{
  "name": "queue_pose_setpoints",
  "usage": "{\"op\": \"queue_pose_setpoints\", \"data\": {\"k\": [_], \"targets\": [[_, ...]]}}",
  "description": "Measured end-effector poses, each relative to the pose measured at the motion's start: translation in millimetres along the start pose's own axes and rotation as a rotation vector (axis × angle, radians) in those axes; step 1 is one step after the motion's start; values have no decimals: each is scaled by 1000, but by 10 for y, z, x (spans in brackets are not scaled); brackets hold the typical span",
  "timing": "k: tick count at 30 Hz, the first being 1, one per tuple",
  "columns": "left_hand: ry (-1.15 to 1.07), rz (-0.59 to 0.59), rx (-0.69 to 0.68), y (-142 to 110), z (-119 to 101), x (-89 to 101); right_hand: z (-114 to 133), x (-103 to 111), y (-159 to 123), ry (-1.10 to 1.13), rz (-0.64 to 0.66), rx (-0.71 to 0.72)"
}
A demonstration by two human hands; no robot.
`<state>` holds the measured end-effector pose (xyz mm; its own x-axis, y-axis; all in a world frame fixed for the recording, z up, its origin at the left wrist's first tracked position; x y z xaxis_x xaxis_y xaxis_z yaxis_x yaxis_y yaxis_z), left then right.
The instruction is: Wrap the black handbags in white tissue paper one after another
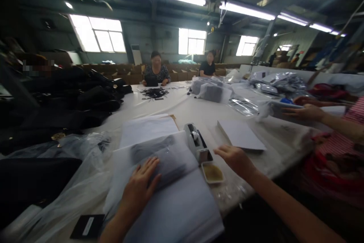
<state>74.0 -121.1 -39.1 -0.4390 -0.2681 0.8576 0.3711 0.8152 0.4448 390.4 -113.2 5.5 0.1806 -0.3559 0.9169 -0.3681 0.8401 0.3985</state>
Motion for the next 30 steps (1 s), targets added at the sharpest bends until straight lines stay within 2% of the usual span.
{"op": "queue_pose_setpoints", "data": {"k": [3, 6, 10, 17, 20, 25, 30], "targets": [[-110, -35, 54, 53, 121, 86, 306, 178, 159, -111, 14, 271], [-187, -33, 135, 63, 308, 112, 668, 310, 340, -103, -49, 493], [-261, -42, 218, 35, 552, 127, 1183, 295, 597, -15, -94, 694], [-480, -100, 296, 5, 836, 115, 1947, -134, 1250, 211, 147, 751], [-566, -127, 327, -14, 891, 89, 2259, -349, 1523, 225, 277, 774], [-617, -160, 332, -43, 912, 44, 2585, -789, 1821, -37, 541, 757], [-590, -182, 325, -53, 913, -2, 2715, -990, 1907, -246, 617, 770]]}}
Point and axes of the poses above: each hand's wrist, its own y-axis towards the middle knuckle, its own x-axis out of the back of the hand, z = x × y, the point moved 9 cm from there along y, towards the middle knuckle, and after that the axes turned 1 degree about -x, right-handed, at the moved point
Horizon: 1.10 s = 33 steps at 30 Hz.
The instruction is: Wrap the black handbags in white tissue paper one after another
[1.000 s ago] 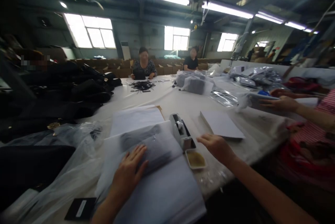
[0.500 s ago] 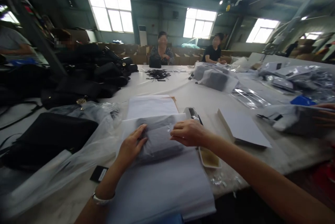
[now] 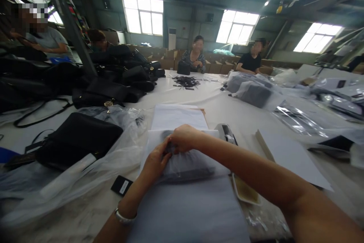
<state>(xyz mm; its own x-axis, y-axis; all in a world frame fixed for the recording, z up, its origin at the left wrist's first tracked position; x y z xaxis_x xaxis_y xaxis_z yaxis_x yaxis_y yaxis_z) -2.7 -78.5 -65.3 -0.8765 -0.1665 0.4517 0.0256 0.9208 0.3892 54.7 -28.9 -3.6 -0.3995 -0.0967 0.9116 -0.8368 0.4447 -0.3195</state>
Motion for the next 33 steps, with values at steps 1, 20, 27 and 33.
{"op": "queue_pose_setpoints", "data": {"k": [1, 20, 27, 33], "targets": [[6, -2, -4, 0, 0, -5, 2, -4, 19, -16, 10, -7], [223, 42, -14, 71, -303, 99, -1028, -321, -881, 513, -422, -469], [471, 22, -208, 292, -763, -111, 24, -510, -1385, 639, -634, -190], [647, 176, -198, 376, -363, -466, 243, -956, -1181, 559, -525, -266]]}}
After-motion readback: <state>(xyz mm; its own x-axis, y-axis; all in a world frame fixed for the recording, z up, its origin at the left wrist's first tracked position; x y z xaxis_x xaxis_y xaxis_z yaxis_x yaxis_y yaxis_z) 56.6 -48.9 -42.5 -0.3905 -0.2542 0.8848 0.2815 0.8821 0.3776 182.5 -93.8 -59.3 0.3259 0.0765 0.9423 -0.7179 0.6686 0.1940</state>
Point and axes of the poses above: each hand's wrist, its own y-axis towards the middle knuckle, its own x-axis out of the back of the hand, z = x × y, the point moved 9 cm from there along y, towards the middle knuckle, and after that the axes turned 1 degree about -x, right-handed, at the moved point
